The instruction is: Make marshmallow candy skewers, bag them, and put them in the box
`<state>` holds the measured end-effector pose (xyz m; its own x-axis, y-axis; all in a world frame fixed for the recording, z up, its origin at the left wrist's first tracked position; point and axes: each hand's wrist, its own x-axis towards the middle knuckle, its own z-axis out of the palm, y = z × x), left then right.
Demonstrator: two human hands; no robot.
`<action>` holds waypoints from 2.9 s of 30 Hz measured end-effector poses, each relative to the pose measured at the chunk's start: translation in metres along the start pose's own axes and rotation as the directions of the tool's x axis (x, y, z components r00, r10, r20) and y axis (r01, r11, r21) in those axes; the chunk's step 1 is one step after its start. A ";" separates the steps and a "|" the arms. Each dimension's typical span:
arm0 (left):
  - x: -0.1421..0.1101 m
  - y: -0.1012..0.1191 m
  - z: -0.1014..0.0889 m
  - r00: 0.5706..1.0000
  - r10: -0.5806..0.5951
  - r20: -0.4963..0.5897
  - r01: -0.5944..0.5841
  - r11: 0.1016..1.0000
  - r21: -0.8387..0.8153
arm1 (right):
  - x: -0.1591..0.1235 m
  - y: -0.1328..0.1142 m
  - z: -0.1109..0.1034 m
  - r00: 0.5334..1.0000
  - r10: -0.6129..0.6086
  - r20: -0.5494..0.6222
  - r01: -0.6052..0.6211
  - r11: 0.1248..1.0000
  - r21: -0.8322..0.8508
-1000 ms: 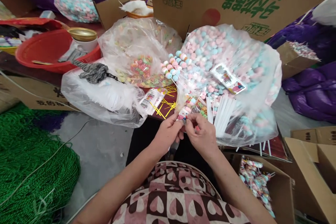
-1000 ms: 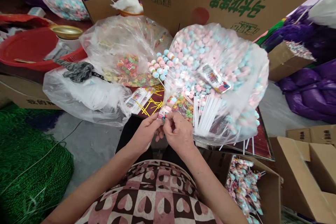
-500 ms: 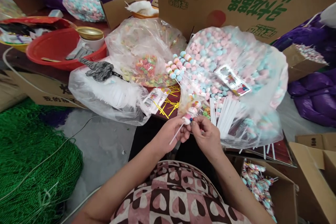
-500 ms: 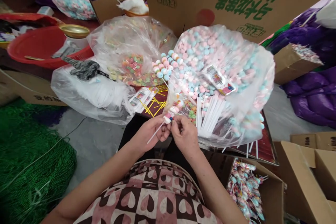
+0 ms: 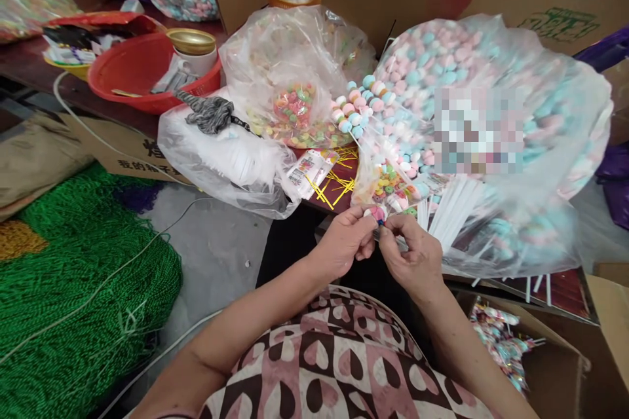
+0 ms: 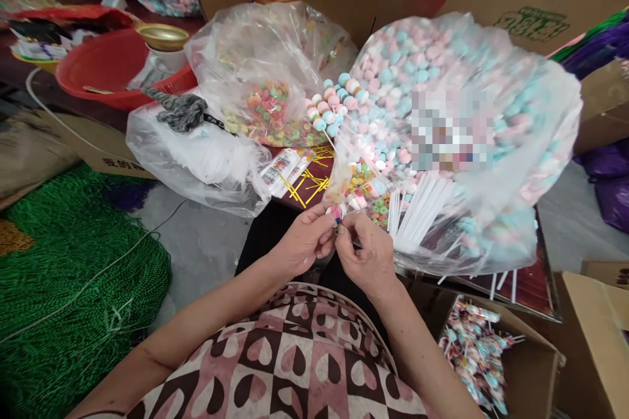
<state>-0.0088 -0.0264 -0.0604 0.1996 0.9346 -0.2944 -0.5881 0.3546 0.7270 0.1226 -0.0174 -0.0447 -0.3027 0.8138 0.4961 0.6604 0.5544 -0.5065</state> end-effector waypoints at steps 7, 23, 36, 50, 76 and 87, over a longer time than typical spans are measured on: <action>0.005 -0.005 -0.003 0.975 0.186 -0.118 -0.165 0.972 0.170 | -0.008 0.009 0.006 0.982 0.190 0.017 -0.191 0.971 0.143; -0.001 -0.004 0.000 0.989 0.096 -0.112 -0.077 0.983 0.167 | -0.003 0.012 0.018 0.990 0.106 -0.093 -0.116 0.987 -0.113; 0.000 -0.005 0.000 0.990 0.113 -0.083 -0.102 0.987 0.128 | -0.003 0.010 0.021 0.981 0.169 -0.091 -0.177 0.980 -0.095; 0.006 -0.011 -0.007 0.975 0.209 -0.074 -0.168 0.915 0.366 | 0.010 0.002 0.005 0.914 0.392 0.103 -0.402 0.908 0.120; 0.004 0.008 -0.003 0.989 0.146 0.008 -0.147 0.989 0.032 | -0.002 0.006 0.005 0.925 0.373 0.073 -0.379 0.891 0.252; 0.011 -0.008 -0.006 0.972 0.107 -0.207 -0.111 0.994 -0.004 | -0.013 -0.014 0.011 0.981 0.117 0.153 -0.155 0.953 0.261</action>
<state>-0.0070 -0.0192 -0.0735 -0.0310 0.9412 -0.3365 -0.6097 0.2490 0.7525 0.1100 -0.0342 -0.0516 -0.3246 0.8903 0.3193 0.4966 0.4478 -0.7436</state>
